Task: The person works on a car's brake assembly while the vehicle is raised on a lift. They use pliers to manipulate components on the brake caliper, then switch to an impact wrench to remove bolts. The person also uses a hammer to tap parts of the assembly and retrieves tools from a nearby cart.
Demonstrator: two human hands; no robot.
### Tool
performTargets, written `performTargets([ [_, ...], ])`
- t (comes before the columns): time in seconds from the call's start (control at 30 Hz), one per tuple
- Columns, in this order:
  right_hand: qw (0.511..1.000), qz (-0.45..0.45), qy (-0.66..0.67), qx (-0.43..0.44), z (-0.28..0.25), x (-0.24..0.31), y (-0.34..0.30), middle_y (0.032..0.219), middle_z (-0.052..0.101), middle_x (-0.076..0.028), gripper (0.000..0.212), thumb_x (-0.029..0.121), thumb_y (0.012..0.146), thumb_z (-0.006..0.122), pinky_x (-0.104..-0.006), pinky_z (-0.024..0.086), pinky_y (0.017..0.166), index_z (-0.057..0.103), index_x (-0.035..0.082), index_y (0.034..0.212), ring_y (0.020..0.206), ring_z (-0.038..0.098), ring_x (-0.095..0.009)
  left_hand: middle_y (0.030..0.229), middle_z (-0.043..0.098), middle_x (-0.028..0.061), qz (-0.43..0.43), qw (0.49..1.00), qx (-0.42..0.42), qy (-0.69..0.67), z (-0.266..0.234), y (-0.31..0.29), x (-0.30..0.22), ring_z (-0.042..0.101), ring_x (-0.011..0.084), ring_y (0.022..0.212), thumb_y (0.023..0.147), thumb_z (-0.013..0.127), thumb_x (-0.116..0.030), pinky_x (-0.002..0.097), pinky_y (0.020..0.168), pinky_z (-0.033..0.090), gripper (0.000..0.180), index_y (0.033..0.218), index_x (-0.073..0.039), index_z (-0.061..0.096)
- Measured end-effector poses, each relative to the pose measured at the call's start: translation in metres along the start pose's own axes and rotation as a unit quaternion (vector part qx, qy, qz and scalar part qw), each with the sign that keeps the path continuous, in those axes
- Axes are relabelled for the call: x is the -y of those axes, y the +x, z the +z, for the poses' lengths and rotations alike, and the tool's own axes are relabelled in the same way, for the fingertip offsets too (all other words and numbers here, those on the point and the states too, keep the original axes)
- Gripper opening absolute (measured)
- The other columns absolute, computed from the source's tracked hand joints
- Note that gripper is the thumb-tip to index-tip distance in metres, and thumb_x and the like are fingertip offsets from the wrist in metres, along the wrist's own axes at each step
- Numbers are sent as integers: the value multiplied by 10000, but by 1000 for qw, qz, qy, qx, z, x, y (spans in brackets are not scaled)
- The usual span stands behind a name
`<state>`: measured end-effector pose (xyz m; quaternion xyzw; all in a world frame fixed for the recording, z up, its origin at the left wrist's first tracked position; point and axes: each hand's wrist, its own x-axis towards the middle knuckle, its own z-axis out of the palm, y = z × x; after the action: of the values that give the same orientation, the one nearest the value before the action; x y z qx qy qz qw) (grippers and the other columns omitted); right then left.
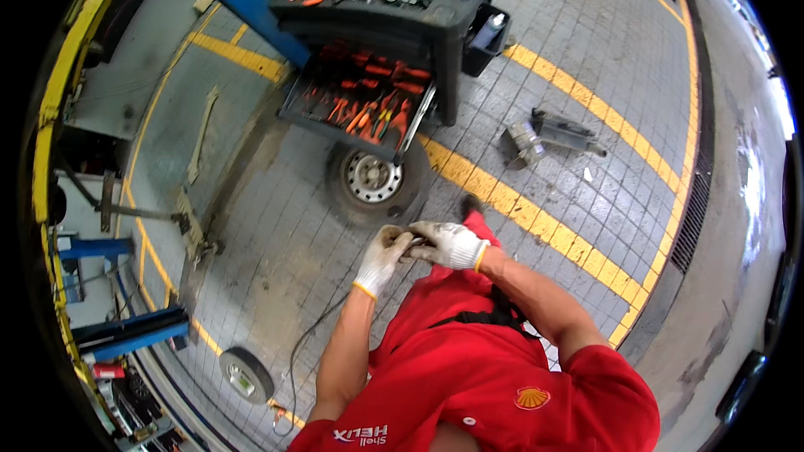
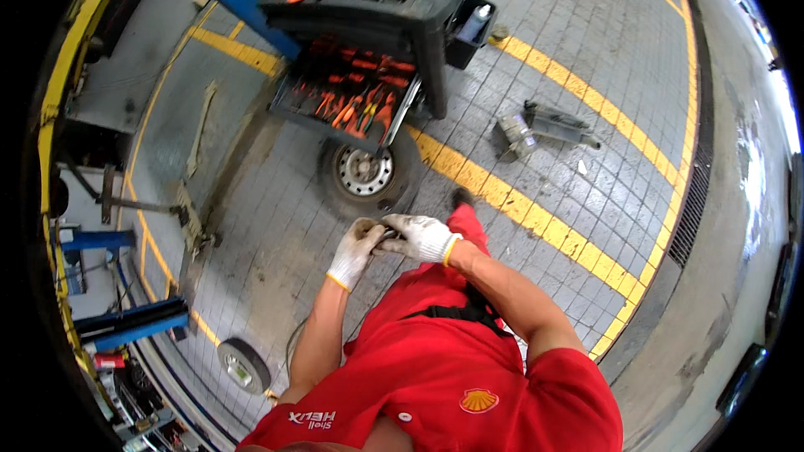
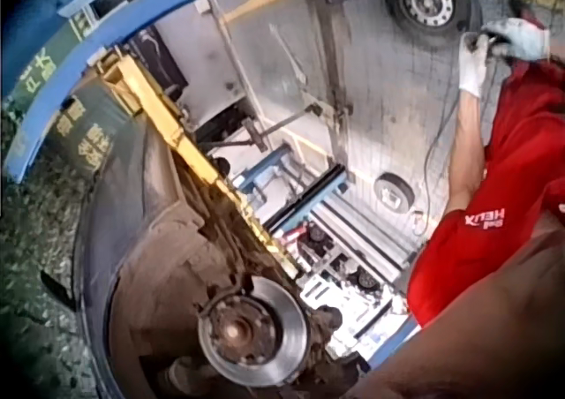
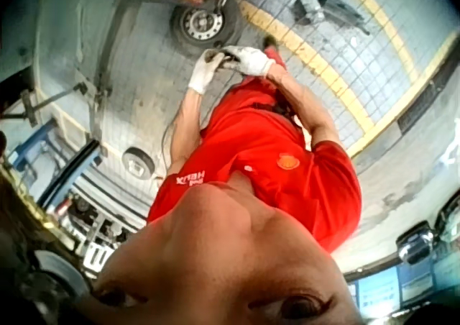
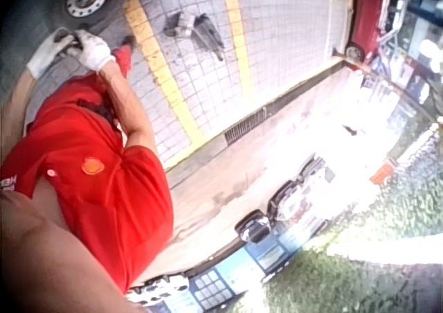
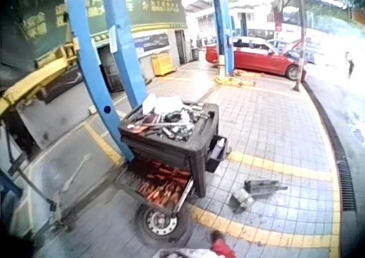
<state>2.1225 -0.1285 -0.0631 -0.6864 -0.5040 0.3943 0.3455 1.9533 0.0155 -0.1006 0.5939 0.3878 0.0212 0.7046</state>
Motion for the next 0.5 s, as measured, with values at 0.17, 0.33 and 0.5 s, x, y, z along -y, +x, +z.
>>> performTargets([
  [0.17,982,-164,-86,-29,-77,-45,78,1169,708,-206,490,461,996,617,-463,537,949,635,83,1308,1093,681,-394,975,651,26,20,994,-79,-75,19,37,-69,596,93,726,1025,672,-232,252,662,537,328,1285,-55,578],
  [0.33,941,-108,-142,-287,-250,-38,187,1105,717,-176,367,393,983,644,-466,563,877,664,91,1189,1016,700,-378,980,675,60,-14,975,-201,-89,-24,85,-71,649,152,719,1014,668,-325,296,622,557,450,1342,-44,542],
  [0.5,858,-64,-239,-450,-365,-45,275,1000,712,-167,273,293,963,650,-489,567,817,654,76,1128,916,706,-371,1071,685,94,-77,959,-261,-82,-56,124,-28,662,177,737,1008,680,-307,329,623,580,444,1330,-27,558],
])
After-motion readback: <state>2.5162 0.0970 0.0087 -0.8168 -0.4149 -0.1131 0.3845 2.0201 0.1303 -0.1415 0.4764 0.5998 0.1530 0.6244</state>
